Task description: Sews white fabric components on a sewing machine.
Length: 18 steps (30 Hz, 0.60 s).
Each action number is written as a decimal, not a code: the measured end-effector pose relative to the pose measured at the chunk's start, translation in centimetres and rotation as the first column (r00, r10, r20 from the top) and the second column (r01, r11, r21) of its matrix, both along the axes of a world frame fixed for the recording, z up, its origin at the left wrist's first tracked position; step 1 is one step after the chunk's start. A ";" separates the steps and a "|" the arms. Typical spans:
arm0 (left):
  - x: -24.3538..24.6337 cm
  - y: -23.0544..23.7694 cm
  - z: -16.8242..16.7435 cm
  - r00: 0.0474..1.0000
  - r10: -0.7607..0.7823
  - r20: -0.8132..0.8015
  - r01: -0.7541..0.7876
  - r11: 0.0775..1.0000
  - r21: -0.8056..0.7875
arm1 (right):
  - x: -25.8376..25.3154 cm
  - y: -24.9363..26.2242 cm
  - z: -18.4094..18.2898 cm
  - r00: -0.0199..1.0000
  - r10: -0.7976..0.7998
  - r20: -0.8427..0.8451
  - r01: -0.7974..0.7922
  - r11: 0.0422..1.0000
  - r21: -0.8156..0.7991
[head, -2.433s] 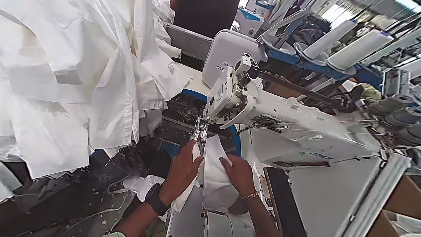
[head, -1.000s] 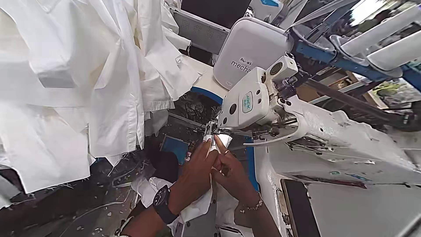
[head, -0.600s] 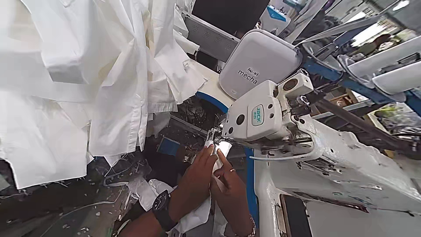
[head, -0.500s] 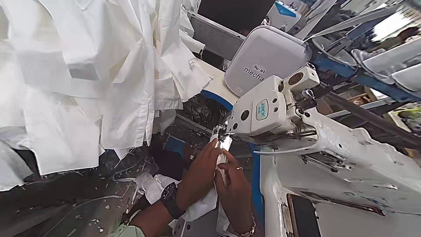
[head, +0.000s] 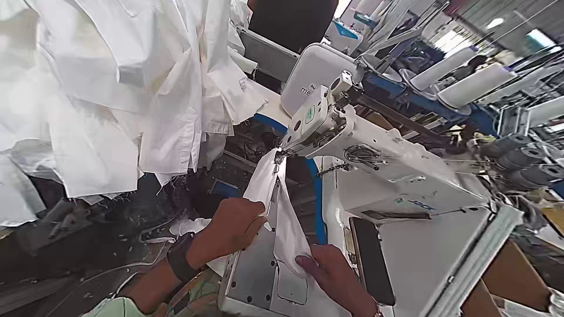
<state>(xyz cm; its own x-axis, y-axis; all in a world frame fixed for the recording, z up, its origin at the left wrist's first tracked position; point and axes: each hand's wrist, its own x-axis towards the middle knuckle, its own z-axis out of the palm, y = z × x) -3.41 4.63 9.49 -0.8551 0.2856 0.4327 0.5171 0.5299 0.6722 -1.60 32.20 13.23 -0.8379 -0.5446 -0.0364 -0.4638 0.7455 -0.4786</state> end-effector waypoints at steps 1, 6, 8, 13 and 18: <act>0.5 0.8 -0.3 0.999 -0.009 -0.043 0.009 1.000 -0.007 | 1.1 -2.4 1.5 0.976 0.099 -0.195 -0.091 0.995 0.052; 1.1 1.4 -2.6 0.998 0.013 -0.057 -0.008 0.996 0.092 | 3.3 -9.1 2.7 0.998 0.046 0.032 -0.054 0.947 0.316; 0.4 1.2 -3.3 0.999 0.014 -0.051 -0.007 0.990 0.140 | 2.3 -9.1 5.0 0.984 -0.085 0.155 0.006 0.891 0.454; -1.4 2.8 -4.1 0.985 0.150 -0.089 -0.129 0.970 0.206 | 0.8 -10.1 6.8 0.988 -0.023 0.155 -0.056 0.872 0.486; -2.5 3.6 -4.3 0.980 0.199 -0.007 -0.189 0.941 0.279 | -0.3 -10.1 7.2 0.964 -0.088 0.250 -0.064 0.838 0.543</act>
<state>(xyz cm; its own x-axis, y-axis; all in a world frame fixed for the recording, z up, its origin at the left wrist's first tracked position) -5.95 8.23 5.21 -0.8652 -0.0189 0.5011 0.4483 0.4187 0.7898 -1.90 22.08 20.46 -0.7639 -0.3627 -0.5338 -0.3719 0.9234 -0.0952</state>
